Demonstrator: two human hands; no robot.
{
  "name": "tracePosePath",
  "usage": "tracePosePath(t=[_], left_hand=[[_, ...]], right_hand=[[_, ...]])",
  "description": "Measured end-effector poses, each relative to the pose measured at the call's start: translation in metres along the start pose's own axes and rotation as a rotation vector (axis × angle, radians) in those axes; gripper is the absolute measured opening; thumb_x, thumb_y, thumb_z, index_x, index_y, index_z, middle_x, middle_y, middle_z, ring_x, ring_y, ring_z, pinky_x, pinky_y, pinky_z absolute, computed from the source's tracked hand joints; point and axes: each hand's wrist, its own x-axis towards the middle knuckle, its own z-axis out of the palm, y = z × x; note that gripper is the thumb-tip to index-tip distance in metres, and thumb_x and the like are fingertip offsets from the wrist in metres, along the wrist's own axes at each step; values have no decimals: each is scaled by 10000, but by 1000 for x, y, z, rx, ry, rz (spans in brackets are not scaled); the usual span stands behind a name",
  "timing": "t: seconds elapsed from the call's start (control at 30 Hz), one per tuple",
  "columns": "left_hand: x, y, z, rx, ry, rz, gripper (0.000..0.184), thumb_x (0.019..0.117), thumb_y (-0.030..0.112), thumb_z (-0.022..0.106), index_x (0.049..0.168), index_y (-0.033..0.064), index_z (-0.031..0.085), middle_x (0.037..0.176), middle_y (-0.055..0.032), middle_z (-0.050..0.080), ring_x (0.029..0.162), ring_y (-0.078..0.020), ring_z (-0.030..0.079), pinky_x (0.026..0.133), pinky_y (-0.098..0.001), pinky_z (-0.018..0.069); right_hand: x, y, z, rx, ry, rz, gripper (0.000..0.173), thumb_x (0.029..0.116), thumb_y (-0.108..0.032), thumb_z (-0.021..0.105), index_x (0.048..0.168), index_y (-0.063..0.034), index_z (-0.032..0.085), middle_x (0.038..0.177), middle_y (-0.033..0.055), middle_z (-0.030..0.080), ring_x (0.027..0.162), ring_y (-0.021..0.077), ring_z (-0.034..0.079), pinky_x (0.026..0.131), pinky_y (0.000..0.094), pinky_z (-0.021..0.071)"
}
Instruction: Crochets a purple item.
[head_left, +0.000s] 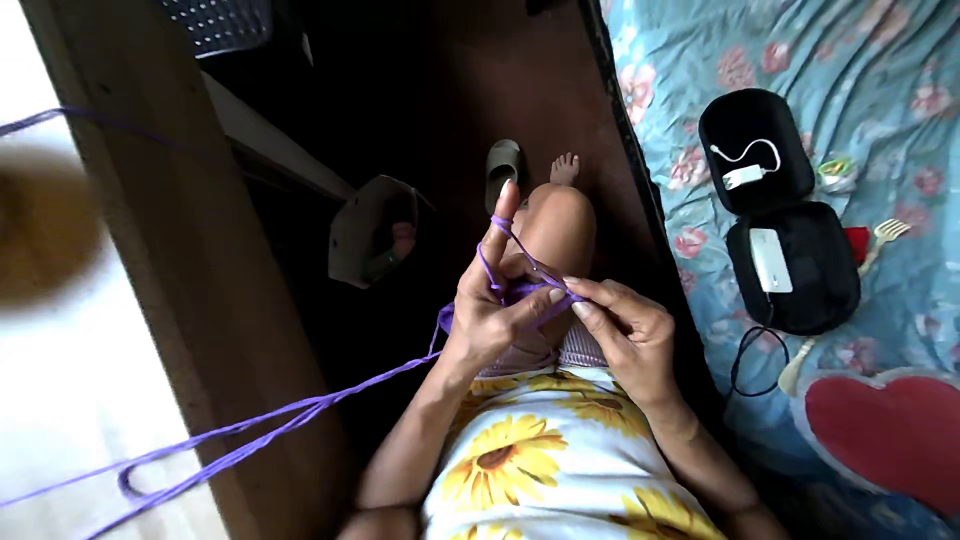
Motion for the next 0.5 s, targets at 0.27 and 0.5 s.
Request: tracePosePath(t=[0.27, 0.5], left_hand=[[0, 3, 2, 40, 4, -106, 983, 825, -109, 682, 1628, 168, 187, 879, 18, 715, 716, -52, 676, 668, -181, 579], [2, -4, 0, -43, 91, -17, 956, 829, -107, 653, 1625, 171, 202, 819, 11, 680, 657, -50, 632, 616, -173, 543]], right_hand=[[-1, 2, -4, 114, 10, 125, 237, 916, 34, 653, 1146, -3, 691, 889, -21, 709, 761, -2, 651, 722, 169, 574], [-6, 8, -3, -1, 70, 49, 108, 913, 32, 666, 1019, 19, 678, 916, 1, 735, 814, -9, 687, 752, 156, 592]])
